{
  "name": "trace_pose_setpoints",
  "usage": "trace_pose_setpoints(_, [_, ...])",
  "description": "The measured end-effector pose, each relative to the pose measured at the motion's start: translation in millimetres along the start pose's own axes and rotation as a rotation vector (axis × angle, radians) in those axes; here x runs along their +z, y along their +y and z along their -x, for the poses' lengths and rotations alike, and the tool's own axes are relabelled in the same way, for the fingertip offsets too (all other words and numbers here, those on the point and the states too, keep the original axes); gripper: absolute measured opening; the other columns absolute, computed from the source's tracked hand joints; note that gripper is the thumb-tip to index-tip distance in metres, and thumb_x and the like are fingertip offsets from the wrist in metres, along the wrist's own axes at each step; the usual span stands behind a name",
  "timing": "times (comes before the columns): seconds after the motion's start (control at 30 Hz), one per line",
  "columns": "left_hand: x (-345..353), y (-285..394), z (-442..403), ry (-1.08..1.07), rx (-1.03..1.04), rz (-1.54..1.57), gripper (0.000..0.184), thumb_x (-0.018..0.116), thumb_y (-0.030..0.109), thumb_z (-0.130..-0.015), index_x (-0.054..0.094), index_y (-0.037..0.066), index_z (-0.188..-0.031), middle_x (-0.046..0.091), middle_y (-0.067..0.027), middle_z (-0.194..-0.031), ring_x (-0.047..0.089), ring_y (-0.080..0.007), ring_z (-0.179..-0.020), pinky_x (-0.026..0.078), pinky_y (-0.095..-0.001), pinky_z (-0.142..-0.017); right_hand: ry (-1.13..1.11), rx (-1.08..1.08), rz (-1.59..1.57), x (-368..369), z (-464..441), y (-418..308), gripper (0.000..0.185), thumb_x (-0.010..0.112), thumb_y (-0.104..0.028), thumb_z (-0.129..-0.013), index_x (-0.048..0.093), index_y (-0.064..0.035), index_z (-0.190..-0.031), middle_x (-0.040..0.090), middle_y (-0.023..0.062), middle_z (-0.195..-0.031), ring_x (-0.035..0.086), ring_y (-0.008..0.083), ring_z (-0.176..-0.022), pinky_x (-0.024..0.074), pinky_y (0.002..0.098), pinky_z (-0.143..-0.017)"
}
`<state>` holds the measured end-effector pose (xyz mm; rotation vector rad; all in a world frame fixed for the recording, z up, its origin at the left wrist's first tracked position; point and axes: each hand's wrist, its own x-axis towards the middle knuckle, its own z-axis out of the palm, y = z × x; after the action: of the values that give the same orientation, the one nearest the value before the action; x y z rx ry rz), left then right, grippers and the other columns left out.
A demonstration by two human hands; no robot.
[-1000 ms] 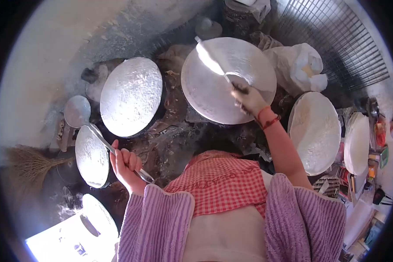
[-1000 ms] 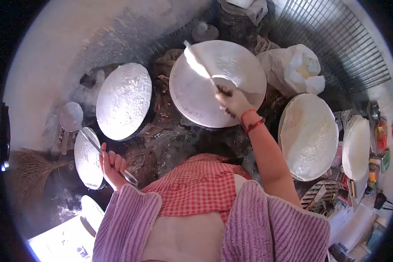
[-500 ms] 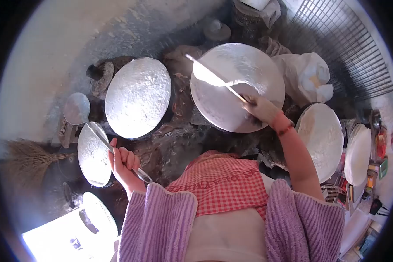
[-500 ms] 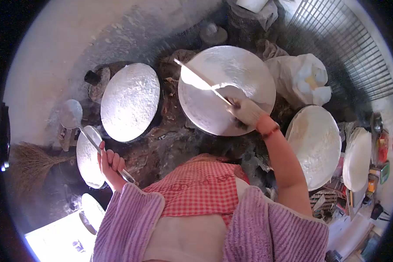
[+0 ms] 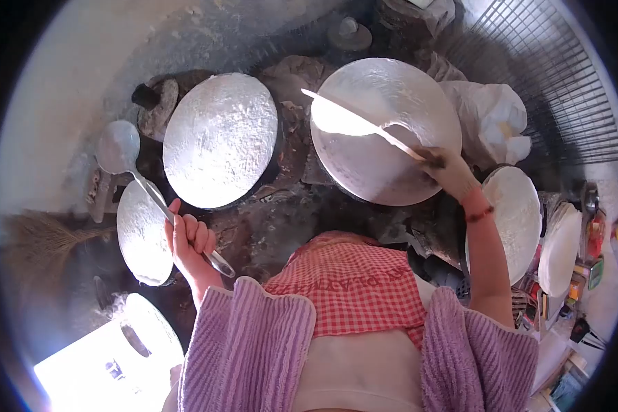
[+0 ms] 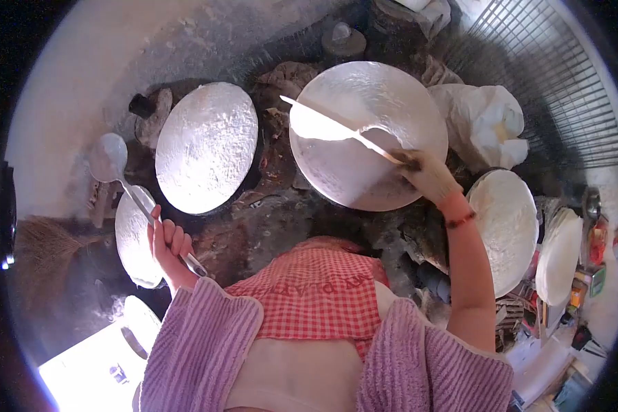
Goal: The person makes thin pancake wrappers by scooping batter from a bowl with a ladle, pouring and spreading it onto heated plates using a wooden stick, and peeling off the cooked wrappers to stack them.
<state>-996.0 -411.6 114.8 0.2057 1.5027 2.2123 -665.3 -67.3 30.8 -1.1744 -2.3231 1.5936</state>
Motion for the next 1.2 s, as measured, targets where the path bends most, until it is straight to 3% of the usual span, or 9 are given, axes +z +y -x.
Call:
trace_pose_setpoints(0.1, [-3, -4, -5, -0.048, -0.062, -0.043, 0.03, 0.041, 0.016, -0.104, 0.049, 0.003, -0.13, 0.033, 0.003, -0.066, 0.028, -0.0039, -0.046, 0.024, -0.0217, -0.04, 0.32, 0.094, -0.133, -21, -2, 49, 0.038, 0.061, -0.009, -0.089, 0.061, -0.0058, -0.127, 0.068, 0.0028, -0.093, 0.059, 0.0084, -0.071, 0.0501, 0.0241, -0.066])
trace_pose_setpoints(0.27, [24, -13, -5, -0.058, -0.322, -0.395, 0.04, 0.045, 0.015, -0.101, 0.043, 0.005, -0.14, 0.04, 0.0021, -0.068, 0.034, -0.005, -0.046, 0.029, -0.0216, -0.04, 0.048, 0.101, -0.199, 14, -42, 23, 0.037, 0.063, -0.011, -0.088, 0.063, -0.0044, -0.124, 0.071, 0.0081, -0.099, 0.064, 0.0115, -0.083, 0.0512, 0.0266, -0.073])
trace_pose_setpoints(0.4, [17, -36, -5, -0.28, -0.161, -0.91, 0.044, 0.055, 0.014, -0.096, 0.049, 0.005, -0.139, 0.052, -0.0001, -0.084, 0.047, -0.0058, -0.063, 0.04, -0.0219, -0.056, 0.029, 0.114, 0.087, 21, 27, 0, 0.039, 0.063, -0.01, -0.086, 0.061, -0.0015, -0.125, 0.069, 0.019, -0.102, 0.067, 0.0216, -0.09, 0.05, 0.0307, -0.081])
trace_pose_setpoints(0.53, [12, -56, 0, -0.448, 0.134, -1.227, 0.049, 0.061, 0.014, -0.09, 0.05, 0.007, -0.138, 0.06, -0.0119, -0.092, 0.059, -0.0231, -0.082, 0.047, -0.0338, -0.075, 0.34, 0.264, -0.384, 2, 64, 40, 0.035, 0.06, -0.009, -0.088, 0.063, -0.0043, -0.123, 0.07, 0.0135, -0.102, 0.065, 0.0171, -0.087, 0.0506, 0.0305, -0.079])
trace_pose_setpoints(0.67, [38, -75, 9, -0.514, 0.196, -1.375, 0.05, 0.061, 0.013, -0.088, 0.051, 0.006, -0.136, 0.061, -0.021, -0.1, 0.06, -0.0361, -0.091, 0.047, -0.041, -0.081, 0.222, 0.044, 0.001, 16, 23, 38, 0.037, 0.065, -0.017, -0.087, 0.064, -0.0047, -0.122, 0.07, 0.0134, -0.099, 0.064, 0.0174, -0.083, 0.0503, 0.0304, -0.077])
trace_pose_setpoints(0.9, [15, -70, 85, -0.551, 0.111, -1.288, 0.053, 0.064, 0.009, -0.084, 0.052, 0.006, -0.135, 0.061, -0.0187, -0.096, 0.059, -0.033, -0.09, 0.046, -0.0395, -0.08, 0.048, 0.097, -0.042, 44, 86, 56, 0.043, 0.07, -0.021, -0.084, 0.064, -0.0067, -0.123, 0.069, 0.016, -0.109, 0.065, 0.0186, -0.096, 0.0493, 0.0316, -0.082])
trace_pose_setpoints(0.97, [-5, -67, 98, -0.653, 0.137, -1.257, 0.054, 0.065, 0.008, -0.083, 0.052, 0.006, -0.135, 0.058, -0.0176, -0.092, 0.058, -0.0334, -0.085, 0.047, -0.0403, -0.076, 0.09, 0.085, -0.456, 65, 136, 75, 0.043, 0.07, -0.013, -0.082, 0.064, -0.0071, -0.124, 0.067, 0.0122, -0.117, 0.063, 0.0148, -0.104, 0.0492, 0.0294, -0.087])
trace_pose_setpoints(1.1, [-6, -75, 107, -0.899, 0.191, -1.169, 0.051, 0.063, 0.006, -0.083, 0.053, 0.006, -0.134, 0.056, -0.018, -0.088, 0.057, -0.0362, -0.084, 0.047, -0.0422, -0.076, 0.414, 0.034, -0.24, 149, 221, 148, 0.045, 0.072, -0.013, -0.082, 0.062, -0.0033, -0.125, 0.067, 0.0052, -0.115, 0.061, 0.015, -0.102, 0.0488, 0.0278, -0.086])
trace_pose_setpoints(1.2, [15, -118, 81, -1.056, 0.314, -1.02, 0.051, 0.062, 0.007, -0.086, 0.052, 0.007, -0.136, 0.053, -0.0139, -0.084, 0.054, -0.0296, -0.078, 0.046, -0.0377, -0.072, 0.444, 0.56, -0.194, 205, 224, 163, 0.045, 0.074, -0.017, -0.082, 0.061, -0.0016, -0.122, 0.066, 0.0042, -0.112, 0.06, 0.0142, -0.093, 0.0488, 0.0286, -0.081])
